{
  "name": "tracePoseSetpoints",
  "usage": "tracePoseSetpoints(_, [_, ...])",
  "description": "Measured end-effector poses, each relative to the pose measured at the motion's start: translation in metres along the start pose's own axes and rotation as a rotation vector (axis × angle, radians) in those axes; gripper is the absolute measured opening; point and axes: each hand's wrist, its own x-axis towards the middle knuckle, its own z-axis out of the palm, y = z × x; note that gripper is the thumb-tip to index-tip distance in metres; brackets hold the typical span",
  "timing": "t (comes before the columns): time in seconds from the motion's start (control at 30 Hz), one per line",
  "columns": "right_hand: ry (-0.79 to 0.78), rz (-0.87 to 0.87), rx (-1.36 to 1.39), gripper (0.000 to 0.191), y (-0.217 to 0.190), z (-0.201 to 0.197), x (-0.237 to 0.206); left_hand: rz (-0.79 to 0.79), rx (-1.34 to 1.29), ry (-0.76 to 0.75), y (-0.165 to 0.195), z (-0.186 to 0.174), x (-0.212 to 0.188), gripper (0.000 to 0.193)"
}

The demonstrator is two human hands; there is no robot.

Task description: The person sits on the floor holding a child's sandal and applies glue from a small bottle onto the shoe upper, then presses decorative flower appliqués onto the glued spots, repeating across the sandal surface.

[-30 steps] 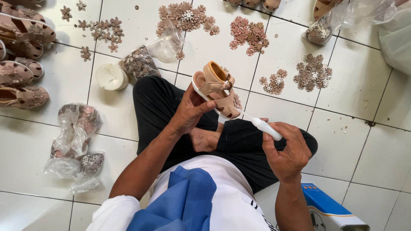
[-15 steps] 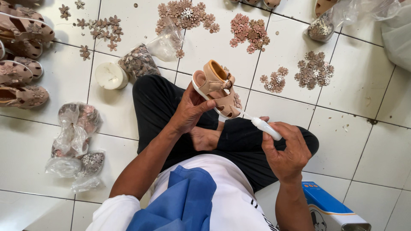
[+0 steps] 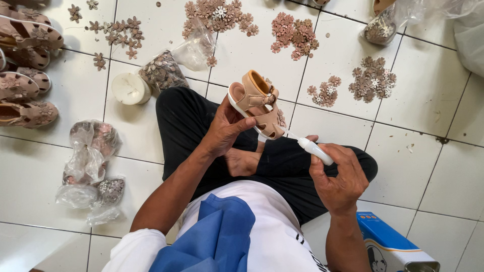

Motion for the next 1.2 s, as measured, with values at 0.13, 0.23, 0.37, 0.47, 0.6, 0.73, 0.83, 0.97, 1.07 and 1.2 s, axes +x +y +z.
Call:
tracePoseSetpoints(0.13, [-0.001,-0.013,0.006,0.018,0.001,0.000,-0.001,-0.013,-0.004,0.008,-0.002,0.000,0.000,0.088])
tracePoseSetpoints(0.23, [-0.006,0.003,0.015,0.018,0.002,0.000,-0.003,-0.034,-0.034,0.013,-0.003,-0.001,0.001,0.088])
tracePoseSetpoints(0.37, [0.039,0.099,0.149,0.018,0.005,0.001,-0.006,-0.057,-0.069,0.029,-0.004,-0.001,0.002,0.087])
tracePoseSetpoints(0.47, [0.034,0.168,0.263,0.017,0.007,0.002,-0.009,-0.057,-0.075,0.028,-0.004,-0.003,0.001,0.086])
tracePoseSetpoints(0.6, [0.005,0.159,0.264,0.018,0.010,0.007,-0.009,-0.068,-0.075,0.030,-0.005,-0.001,0.002,0.086])
tracePoseSetpoints(0.73, [0.014,0.159,0.289,0.018,0.011,0.011,-0.008,-0.068,-0.079,0.021,-0.004,0.001,0.001,0.087])
tracePoseSetpoints(0.83, [0.009,0.191,0.259,0.017,0.011,0.008,-0.008,-0.071,-0.082,0.030,-0.003,0.001,0.001,0.087])
tracePoseSetpoints(0.97, [-0.005,0.164,0.225,0.017,0.010,0.008,-0.008,-0.071,-0.064,0.029,-0.005,0.002,0.002,0.088])
tracePoseSetpoints(1.07, [0.006,0.166,0.247,0.017,0.011,0.009,-0.007,-0.066,-0.065,0.035,-0.005,0.001,0.002,0.089])
tracePoseSetpoints(1.2, [0.001,0.180,0.233,0.018,0.011,0.009,-0.008,-0.072,-0.054,0.028,-0.004,0.001,0.002,0.089])
